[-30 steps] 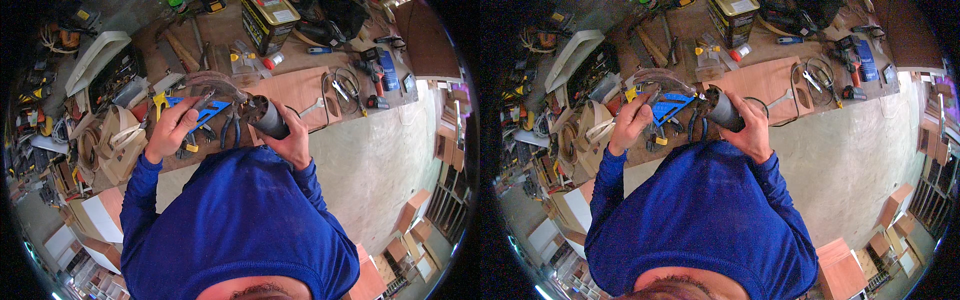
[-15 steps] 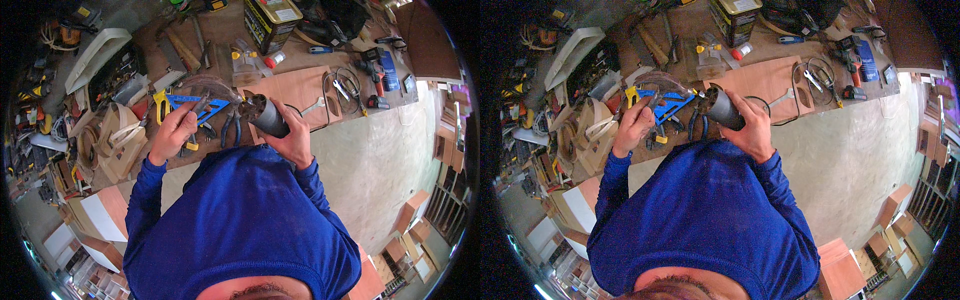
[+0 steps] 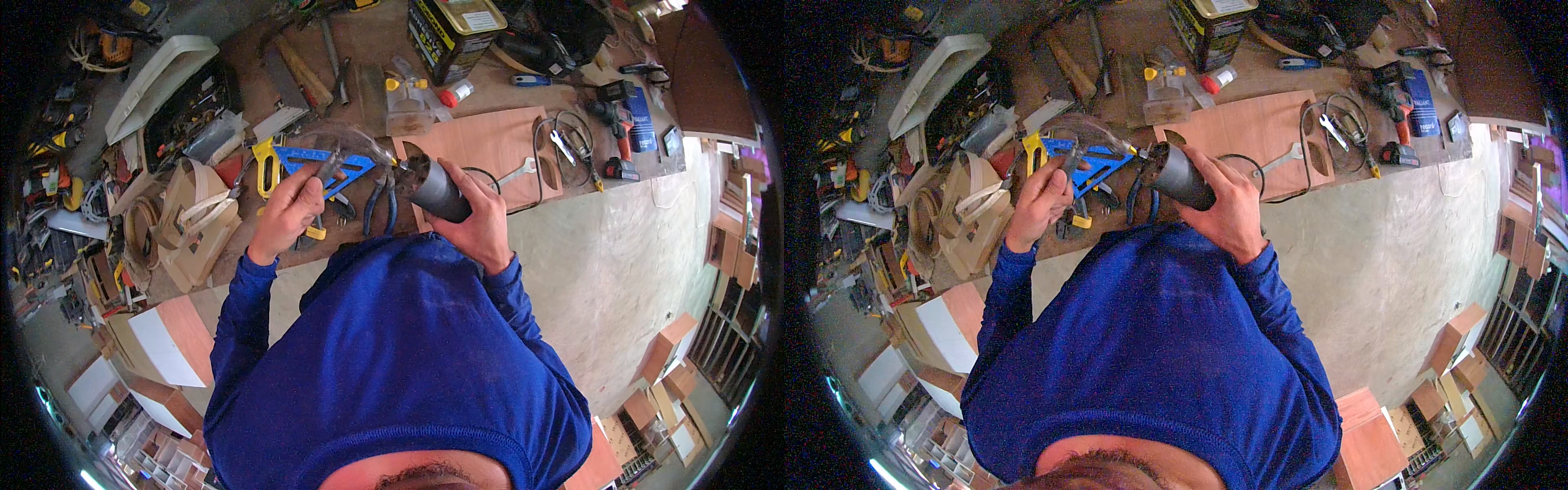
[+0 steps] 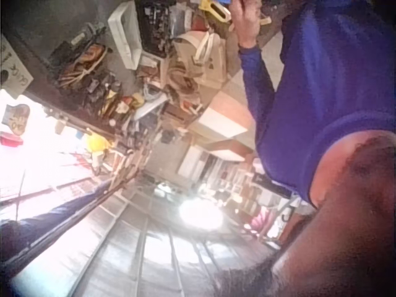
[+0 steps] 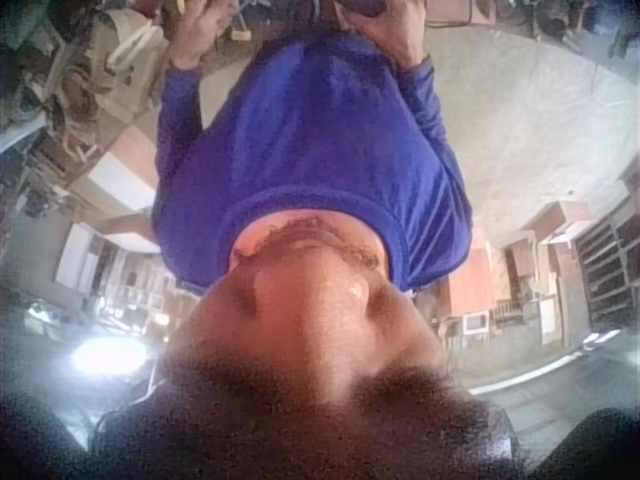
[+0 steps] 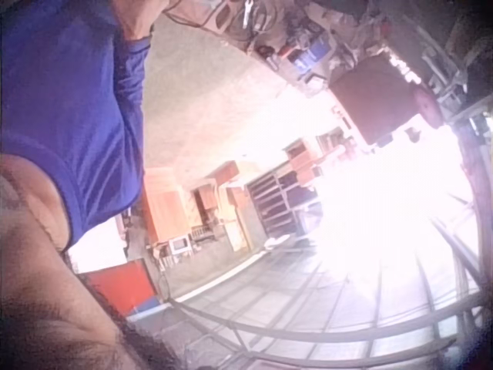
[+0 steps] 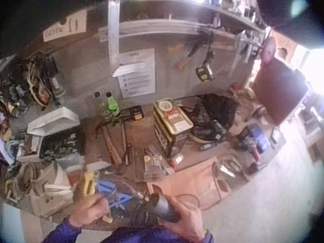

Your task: The person assembles a handheld power tool by attaching a nozzle, inserting a metal rod, and securing a yellow cap. They then attach a wooden piece to the tool and inspect the assembled unit.

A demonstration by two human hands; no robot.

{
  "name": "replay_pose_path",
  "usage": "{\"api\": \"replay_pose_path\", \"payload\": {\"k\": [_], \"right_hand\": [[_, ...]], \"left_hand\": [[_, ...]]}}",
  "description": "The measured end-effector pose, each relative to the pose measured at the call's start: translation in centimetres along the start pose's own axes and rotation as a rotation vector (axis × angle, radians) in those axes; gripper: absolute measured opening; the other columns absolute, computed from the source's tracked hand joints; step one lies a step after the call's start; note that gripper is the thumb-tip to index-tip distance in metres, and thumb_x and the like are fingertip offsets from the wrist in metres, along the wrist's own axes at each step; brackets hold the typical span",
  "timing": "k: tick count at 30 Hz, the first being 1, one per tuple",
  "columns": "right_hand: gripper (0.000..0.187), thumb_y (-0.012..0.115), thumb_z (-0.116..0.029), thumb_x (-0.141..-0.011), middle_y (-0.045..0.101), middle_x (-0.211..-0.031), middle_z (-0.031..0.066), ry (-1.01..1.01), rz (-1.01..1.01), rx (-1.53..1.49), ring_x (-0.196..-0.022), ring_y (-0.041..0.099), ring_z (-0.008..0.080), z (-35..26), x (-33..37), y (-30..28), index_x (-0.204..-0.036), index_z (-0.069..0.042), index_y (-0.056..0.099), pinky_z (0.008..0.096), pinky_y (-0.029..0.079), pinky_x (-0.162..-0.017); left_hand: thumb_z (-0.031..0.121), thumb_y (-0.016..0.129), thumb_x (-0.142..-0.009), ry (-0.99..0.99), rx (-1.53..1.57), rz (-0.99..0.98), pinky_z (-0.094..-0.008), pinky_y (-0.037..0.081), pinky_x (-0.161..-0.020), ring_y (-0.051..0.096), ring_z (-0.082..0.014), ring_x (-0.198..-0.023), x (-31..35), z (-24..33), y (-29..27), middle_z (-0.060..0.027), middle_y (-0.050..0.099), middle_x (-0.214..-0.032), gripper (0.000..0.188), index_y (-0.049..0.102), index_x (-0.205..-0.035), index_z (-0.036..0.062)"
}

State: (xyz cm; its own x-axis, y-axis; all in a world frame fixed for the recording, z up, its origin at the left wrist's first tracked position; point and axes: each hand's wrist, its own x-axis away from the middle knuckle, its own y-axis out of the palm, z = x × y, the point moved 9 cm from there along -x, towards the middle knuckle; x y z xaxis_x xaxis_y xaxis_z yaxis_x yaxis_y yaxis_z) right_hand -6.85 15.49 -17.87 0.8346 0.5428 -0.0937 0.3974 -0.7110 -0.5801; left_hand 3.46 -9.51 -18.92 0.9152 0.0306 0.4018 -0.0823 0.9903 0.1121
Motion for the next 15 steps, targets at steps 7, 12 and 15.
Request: {"api": "replay_pose_path", "payload": {"k": [7,12,15], "right_hand": [[0.077,0.085,-0.015,-0.066,0.073,-0.115,0.016,0.021,-0.015,0.008,-0.102,0.072,0.0322,0.5,0.1,0.2,-0.14,-0.011,0.062,0.0403,0.057,-0.089],[0.081,0.085,-0.017,-0.063,0.073,-0.114,0.0155,0.041,-0.015,0.02,-0.099,0.072,0.034,0.7,0.1,0.3,-0.141,-0.015,0.062,0.0416,0.058,-0.086],[0.081,0.085,-0.017,-0.063,0.073,-0.113,0.0153,0.017,-0.002,0.022,-0.098,0.072,0.0342,0.4,0.1,0.1,-0.141,-0.015,0.062,0.042,0.057,-0.086]], "left_hand": [[0.037,0.049,-0.111,-0.023,-0.071,0.015,-0.0189,0.019,-0.05,0.029,0.0007,-0.055,0.1,-0.4,-0.2,0.01,0.038,-0.069,0.038,0.061,-0.132,0.0076],[0.039,0.049,-0.111,0.001,0.054,0.014,-0.0191,0.019,-0.049,0.029,0.0009,-0.054,-0.2,-0.5,-0.1,0.0102,0.038,-0.069,0.038,0.062,-0.129,0.0081],[0.041,0.05,-0.11,-0.018,0.004,-0.012,-0.0192,0.019,-0.048,0.03,0.001,-0.054,-0.2,-0.8,0.2,0.01,0.038,-0.068,0.04,0.063,-0.128,0.0077]]}}
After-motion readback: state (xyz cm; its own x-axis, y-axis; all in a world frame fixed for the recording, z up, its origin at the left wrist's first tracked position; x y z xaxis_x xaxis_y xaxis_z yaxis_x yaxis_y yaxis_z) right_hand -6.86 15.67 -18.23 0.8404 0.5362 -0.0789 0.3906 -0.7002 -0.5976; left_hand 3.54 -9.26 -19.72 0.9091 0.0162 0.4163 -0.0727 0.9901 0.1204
